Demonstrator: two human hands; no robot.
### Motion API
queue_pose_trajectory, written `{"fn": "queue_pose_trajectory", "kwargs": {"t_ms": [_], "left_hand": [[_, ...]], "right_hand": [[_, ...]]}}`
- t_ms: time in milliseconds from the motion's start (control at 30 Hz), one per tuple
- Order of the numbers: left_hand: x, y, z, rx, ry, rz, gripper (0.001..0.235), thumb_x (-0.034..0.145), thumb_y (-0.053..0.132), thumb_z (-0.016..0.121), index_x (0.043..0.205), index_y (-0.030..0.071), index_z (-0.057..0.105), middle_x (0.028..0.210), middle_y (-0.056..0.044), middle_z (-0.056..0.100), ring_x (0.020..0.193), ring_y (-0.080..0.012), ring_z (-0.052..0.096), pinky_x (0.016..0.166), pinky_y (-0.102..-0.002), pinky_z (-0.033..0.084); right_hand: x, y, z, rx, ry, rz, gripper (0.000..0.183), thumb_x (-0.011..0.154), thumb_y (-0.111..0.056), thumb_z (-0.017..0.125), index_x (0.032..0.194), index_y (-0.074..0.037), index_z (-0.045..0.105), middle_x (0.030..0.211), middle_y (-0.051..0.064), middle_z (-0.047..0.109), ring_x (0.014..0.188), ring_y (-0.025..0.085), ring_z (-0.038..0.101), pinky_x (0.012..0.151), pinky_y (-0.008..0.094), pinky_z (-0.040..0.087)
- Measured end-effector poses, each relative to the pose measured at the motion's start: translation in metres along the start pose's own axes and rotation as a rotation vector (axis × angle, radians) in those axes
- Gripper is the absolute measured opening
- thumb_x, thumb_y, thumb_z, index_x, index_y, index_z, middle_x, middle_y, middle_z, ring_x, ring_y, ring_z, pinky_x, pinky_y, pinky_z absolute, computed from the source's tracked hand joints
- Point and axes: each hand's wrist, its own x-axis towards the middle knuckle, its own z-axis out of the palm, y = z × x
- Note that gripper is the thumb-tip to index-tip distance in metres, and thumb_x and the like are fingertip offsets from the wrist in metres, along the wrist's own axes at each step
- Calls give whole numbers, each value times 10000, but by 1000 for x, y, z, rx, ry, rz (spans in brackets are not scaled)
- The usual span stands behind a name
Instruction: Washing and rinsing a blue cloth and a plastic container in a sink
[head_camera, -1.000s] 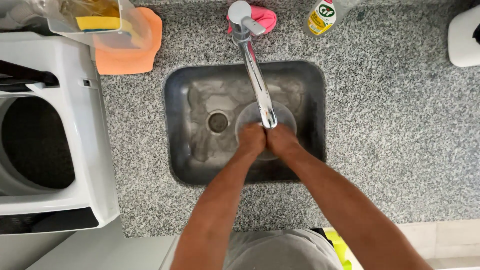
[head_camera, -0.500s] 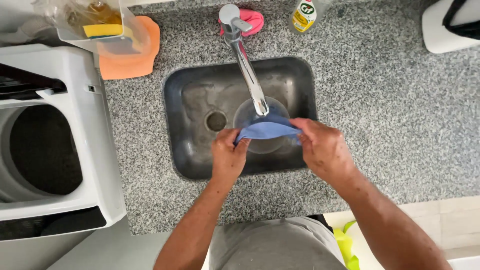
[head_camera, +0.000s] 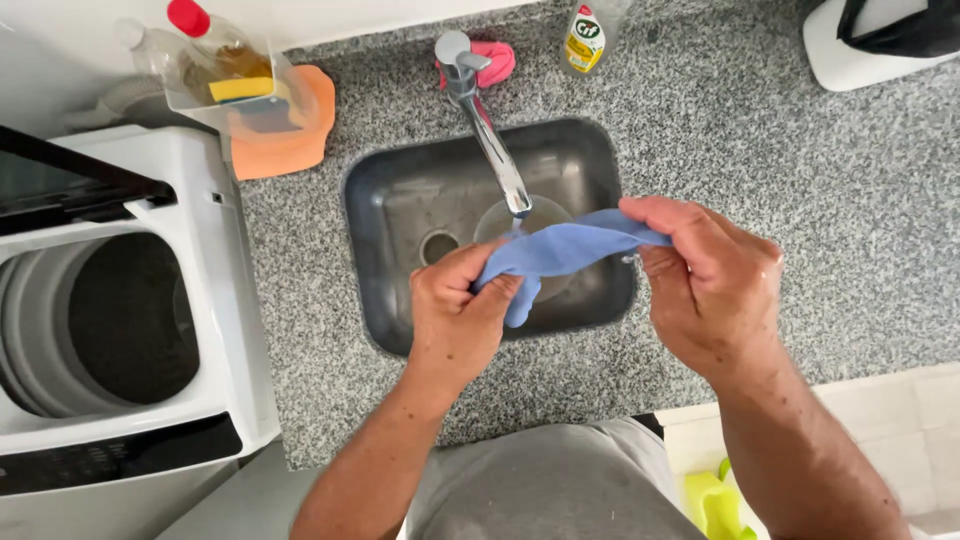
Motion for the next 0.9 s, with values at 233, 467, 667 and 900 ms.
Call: {"fn": "queue_pose_trajectory", "kwargs": {"t_ms": [233, 467, 667, 900], "left_hand": [[12, -79, 13, 86, -3, -273, 226, 781, 17, 714, 975, 74, 815, 686, -144, 701, 691, -117, 594, 601, -340, 548], [40, -216, 50, 301, -86, -446, 337, 793, 78, 689, 1114, 66, 787, 980, -274, 748, 987, -472, 696, 774, -523, 565], [61, -315, 68, 657, -311, -479, 283, 837, 169, 569, 969, 170, 819, 907, -135, 774, 994, -353, 731, 843, -458, 607], [78, -371, 76, 794, -465, -513, 322, 884, 162, 525, 1013, 8, 776, 960, -239, 757, 1010, -448, 725, 876, -540, 588]], "right_hand": [[-19, 42, 59, 74, -98, 21, 273, 899, 6, 654, 1128, -94, 763, 964, 148, 765, 898, 395, 732, 760, 504, 586], [-62, 144, 194, 155, -212, 68, 268, 842, 12, 644, 1079, -51, 753, 899, 230, 744, 885, 458, 714, 771, 557, 579], [-72, 202, 277, -313, -644, 167, 179, 825, -112, 649, 974, -178, 724, 754, 107, 752, 749, 310, 776, 692, 456, 641], [-85, 256, 350, -295, -978, 514, 228, 871, -171, 621, 980, -56, 785, 895, 186, 772, 924, 399, 763, 789, 527, 610]]}}
